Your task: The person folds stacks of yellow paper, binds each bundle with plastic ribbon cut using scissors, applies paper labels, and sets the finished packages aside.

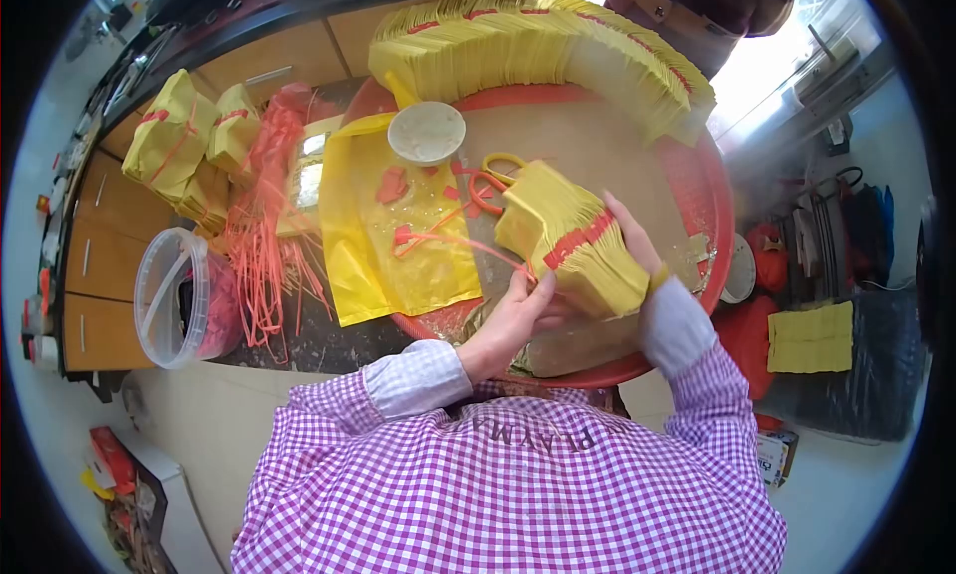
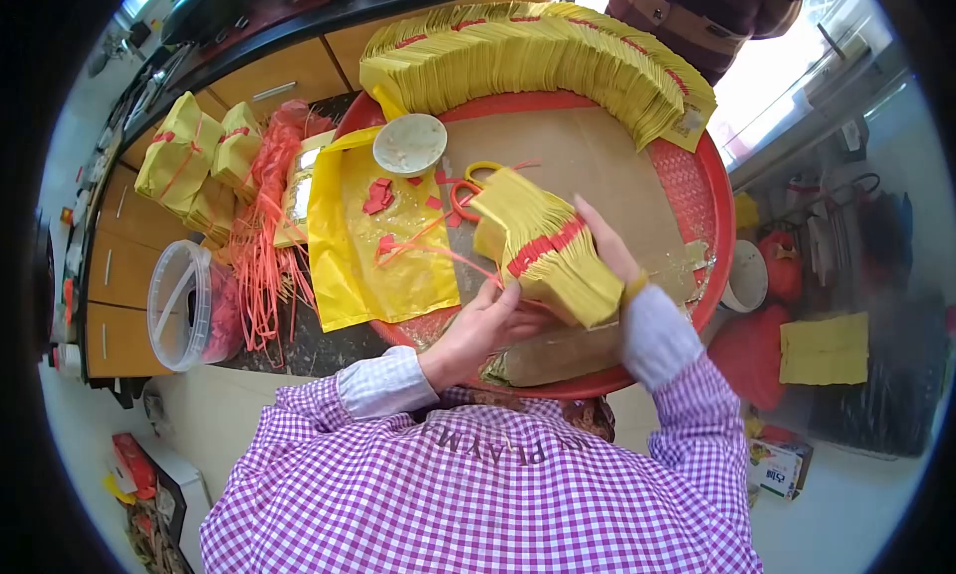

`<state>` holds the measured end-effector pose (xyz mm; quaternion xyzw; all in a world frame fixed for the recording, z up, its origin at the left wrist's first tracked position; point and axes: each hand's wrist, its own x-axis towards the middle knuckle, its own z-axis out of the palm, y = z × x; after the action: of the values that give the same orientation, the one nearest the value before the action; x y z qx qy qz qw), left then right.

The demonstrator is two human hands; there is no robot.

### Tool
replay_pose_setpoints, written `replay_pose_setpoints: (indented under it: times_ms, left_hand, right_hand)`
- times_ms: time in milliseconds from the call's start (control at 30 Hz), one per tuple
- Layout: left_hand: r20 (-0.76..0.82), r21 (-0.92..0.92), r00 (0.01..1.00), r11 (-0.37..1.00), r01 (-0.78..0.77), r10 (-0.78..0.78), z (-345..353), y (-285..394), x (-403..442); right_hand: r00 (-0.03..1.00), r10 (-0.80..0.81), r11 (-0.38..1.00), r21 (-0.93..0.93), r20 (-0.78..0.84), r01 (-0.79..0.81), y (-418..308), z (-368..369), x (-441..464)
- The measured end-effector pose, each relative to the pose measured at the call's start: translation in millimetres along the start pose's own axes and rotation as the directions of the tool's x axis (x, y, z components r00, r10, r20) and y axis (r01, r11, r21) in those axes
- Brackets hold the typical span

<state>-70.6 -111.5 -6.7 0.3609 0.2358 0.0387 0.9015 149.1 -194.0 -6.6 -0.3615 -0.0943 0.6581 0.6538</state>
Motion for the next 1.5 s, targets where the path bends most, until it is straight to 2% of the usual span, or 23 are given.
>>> replay_pose_setpoints:
  times_ms: [33, 67, 133, 200, 300, 333, 367, 400, 467, 533, 567, 633, 733, 800, 833, 967, 1033, 1067, 1133, 1233, 1367, 1467, 1500]
  left_hand:
    - [-0.009, 0.113, 0.999, 0.993, 0.043, -0.042, -1, 11, -4]
    - [-0.010, 0.109, 0.999, 0.993, 0.050, -0.050, -5, 21, -3]
    - [-0.026, 0.471, 0.995, 0.879, -0.073, 0.097, -15, 44, 12]
    - [0.041, 0.503, 0.999, 0.863, -0.048, 0.032, -30, 58, 34]
    - [0.233, 0.611, 0.962, 0.791, -0.030, -0.144, -45, 71, 64]
    - [0.263, 0.673, 0.952, 0.737, -0.067, -0.154, -43, 71, 67]
    - [0.292, 0.727, 0.941, 0.679, -0.103, -0.170, -41, 70, 69]
    - [0.294, 0.728, 0.939, 0.678, -0.099, -0.179, -39, 73, 69]
    - [0.352, 0.726, 0.880, 0.686, -0.042, -0.318, -37, 80, 68]
    - [0.329, 0.749, 0.897, 0.660, -0.057, -0.296, -36, 80, 64]
    - [0.308, 0.772, 0.912, 0.631, -0.074, -0.270, -35, 79, 61]
    - [0.276, 0.815, 0.937, 0.569, -0.110, -0.213, -32, 77, 59]
    - [0.294, 0.824, 0.943, 0.542, -0.167, -0.157, -32, 75, 61]
    - [0.308, 0.830, 0.946, 0.515, -0.215, -0.100, -35, 75, 59]
    - [0.301, 0.831, 0.949, 0.515, -0.212, -0.096, -35, 75, 58]
    - [0.189, 0.716, 0.975, 0.696, -0.057, -0.115, -37, 74, 59]
    - [0.219, 0.573, 0.969, 0.819, -0.033, -0.115, -31, 70, 62]
    - [0.215, 0.575, 0.970, 0.817, -0.032, -0.113, -26, 64, 65]
    - [0.325, 0.177, 0.888, 0.943, 0.281, -0.326, -18, 48, 70]
    - [0.348, 0.075, 0.874, 0.940, 0.334, -0.338, -26, 38, 77]
    - [0.352, -0.052, 0.861, 0.911, 0.410, -0.367, -30, 30, 76]
    - [0.293, -0.103, 0.866, 0.887, 0.449, -0.405, -32, 33, 65]
    - [0.286, -0.103, 0.867, 0.887, 0.450, -0.407, -34, 33, 62]
  right_hand:
    - [0.986, -0.084, 0.996, -0.028, -0.145, 0.080, 11, 13, -18]
    - [0.985, -0.079, 0.997, -0.025, -0.152, 0.076, 24, 27, -34]
    - [0.848, -0.389, 0.915, -0.262, -0.360, 0.308, 52, 59, -63]
    - [0.840, -0.300, 0.942, -0.279, -0.452, 0.186, 82, 83, -95]
    - [0.870, -0.232, 0.944, -0.316, -0.435, 0.094, 128, 70, -123]
    - [0.948, -0.091, 0.854, -0.513, -0.306, -0.084, 107, 69, -131]
    - [0.974, 0.091, 0.688, -0.694, -0.209, -0.213, 84, 67, -141]
    - [0.970, -0.078, 0.832, -0.552, -0.229, -0.064, 83, 60, -141]
    - [0.923, -0.113, 0.704, -0.685, -0.367, -0.186, 69, 28, -134]
    - [0.929, -0.084, 0.495, -0.824, -0.361, -0.275, 51, -30, -128]
    - [0.930, -0.080, 0.496, -0.824, -0.358, -0.274, 43, -30, -114]
    - [0.915, -0.014, 0.738, -0.621, -0.403, -0.262, 28, -25, -82]
    - [0.962, 0.115, 0.880, -0.425, -0.247, -0.214, 19, -1, -35]
    - [0.956, 0.200, 0.895, -0.358, -0.215, -0.268, 15, 21, -15]
    - [0.962, 0.158, 0.916, -0.331, -0.223, -0.227, 18, 20, -6]
    - [0.961, 0.089, 0.972, -0.188, -0.262, -0.142, 27, 16, 1]
    - [0.923, 0.058, 0.993, -0.072, -0.379, -0.092, 42, 22, -4]
    - [0.925, 0.059, 0.993, -0.072, -0.375, -0.093, 49, 25, -6]
    - [0.881, 0.027, 0.999, -0.018, -0.473, -0.040, 61, 28, -12]
    - [0.815, 0.000, 0.999, 0.035, -0.579, 0.025, 66, 28, -16]
    - [0.752, -0.333, 0.930, -0.067, -0.569, 0.361, 61, 24, -15]
    - [0.648, -0.547, 0.806, -0.126, -0.531, 0.578, 59, 22, -15]
    - [0.669, -0.508, 0.830, -0.101, -0.542, 0.548, 65, 18, -14]
